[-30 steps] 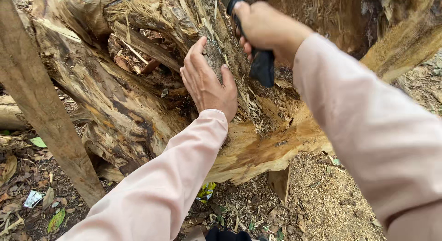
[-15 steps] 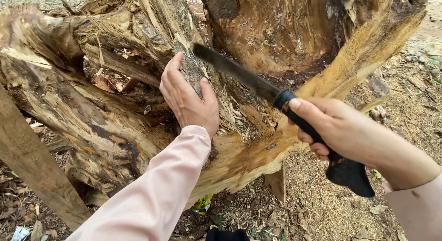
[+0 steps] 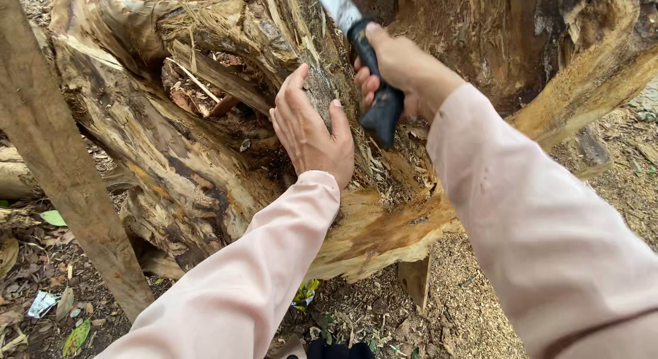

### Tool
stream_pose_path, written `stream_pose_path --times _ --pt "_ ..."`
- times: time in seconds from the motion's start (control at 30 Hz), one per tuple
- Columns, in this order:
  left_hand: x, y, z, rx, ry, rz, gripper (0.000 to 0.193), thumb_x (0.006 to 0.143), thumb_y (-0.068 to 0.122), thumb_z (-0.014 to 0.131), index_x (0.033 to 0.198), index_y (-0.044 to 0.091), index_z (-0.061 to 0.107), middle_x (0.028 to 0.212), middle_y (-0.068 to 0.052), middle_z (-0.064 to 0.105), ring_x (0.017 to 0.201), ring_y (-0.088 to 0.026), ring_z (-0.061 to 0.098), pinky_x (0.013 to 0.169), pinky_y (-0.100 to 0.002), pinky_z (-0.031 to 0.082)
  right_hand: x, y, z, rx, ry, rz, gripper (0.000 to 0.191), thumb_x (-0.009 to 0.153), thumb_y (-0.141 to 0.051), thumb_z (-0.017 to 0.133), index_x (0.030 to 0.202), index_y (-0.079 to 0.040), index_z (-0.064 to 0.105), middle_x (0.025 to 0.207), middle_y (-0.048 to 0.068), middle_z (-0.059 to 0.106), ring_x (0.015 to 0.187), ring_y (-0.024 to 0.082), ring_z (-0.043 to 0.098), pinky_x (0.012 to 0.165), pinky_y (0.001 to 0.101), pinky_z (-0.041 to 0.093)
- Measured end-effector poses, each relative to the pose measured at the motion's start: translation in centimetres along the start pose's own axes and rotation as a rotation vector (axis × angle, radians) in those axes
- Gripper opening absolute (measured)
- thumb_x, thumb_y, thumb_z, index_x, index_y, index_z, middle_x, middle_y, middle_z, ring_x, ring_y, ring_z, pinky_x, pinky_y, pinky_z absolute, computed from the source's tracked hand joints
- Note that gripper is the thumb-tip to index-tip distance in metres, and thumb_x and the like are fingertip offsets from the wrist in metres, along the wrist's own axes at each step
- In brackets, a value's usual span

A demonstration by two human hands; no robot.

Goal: The person uses a machete to scrape and shave bark and rough outer wood off a large tree stump root, steadying the wood with the free hand and working along the surface in repeated strokes.

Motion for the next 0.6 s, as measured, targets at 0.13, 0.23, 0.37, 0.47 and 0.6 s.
stream_pose_path --times 0.13,0.23,0.37,0.47,0.6 --pt "-0.4 -0.2 0.1 -0.017 -0.021 -0.01 0.055 0.099 0.015 0.062 0.149 0.005 0.041 0.148 -0.016 0.049 0.143 -0.032 0.044 0.123 -0.048 0.027 -3.6 4.3 -2.9 -0.234 0.095 -0.039 0.048 0.105 -0.053 0.037 0.091 -0.008 0.049 0.062 -0.003 0.05 0.045 0.008 0.044 0.047 0.0292 0.047" --pt "-0.6 0.0 0.0 -0.026 -0.026 0.003 0.054 0.1 0.015 0.061 0.149 0.005 0.041 0.149 -0.016 0.049 0.143 -0.032 0.045 0.123 -0.048 0.028 -10.3 8.2 -3.8 -0.184 0.077 0.031 0.048 0.103 -0.054 0.04 0.094 -0.008 0.047 0.06 -0.002 0.048 0.044 0.009 0.042 0.045 0.03 0.045" --pt "-0.7 0.0 0.0 -0.033 -0.026 -0.002 0.052 0.102 0.017 0.061 0.149 0.004 0.04 0.149 -0.015 0.048 0.142 -0.031 0.045 0.123 -0.047 0.029 -19.1 13.0 -5.7 -0.014 0.205 0.249 0.047 0.101 -0.054 0.044 0.097 -0.008 0.052 0.061 -0.001 0.046 0.042 0.008 0.038 0.041 0.0275 0.04" --pt "-1.0 -0.2 0.3 -0.056 -0.056 -0.019 0.051 0.104 0.017 0.06 0.149 0.004 0.04 0.15 -0.015 0.048 0.142 -0.03 0.046 0.123 -0.047 0.029 -21.6 12.1 -7.2 -0.156 0.277 0.209 0.045 0.102 -0.052 0.044 0.096 -0.008 0.053 0.063 0.0 0.048 0.043 0.008 0.039 0.039 0.0262 0.037" --pt "-1.0 -0.2 0.2 -0.037 -0.037 0.001 0.051 0.104 0.016 0.06 0.149 0.004 0.04 0.15 -0.016 0.047 0.142 -0.031 0.045 0.122 -0.047 0.029 -18.8 4.0 -6.8 -0.598 0.291 -0.11 0.04 0.103 -0.041 0.039 0.092 -0.006 0.055 0.064 0.0 0.053 0.046 0.009 0.045 0.042 0.0267 0.043"
Point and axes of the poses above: each hand's wrist, its own x-axis towards the middle knuckle, its own z-axis out of the palm, y = z × x, the point moved 10 cm from there along x, towards the middle knuckle
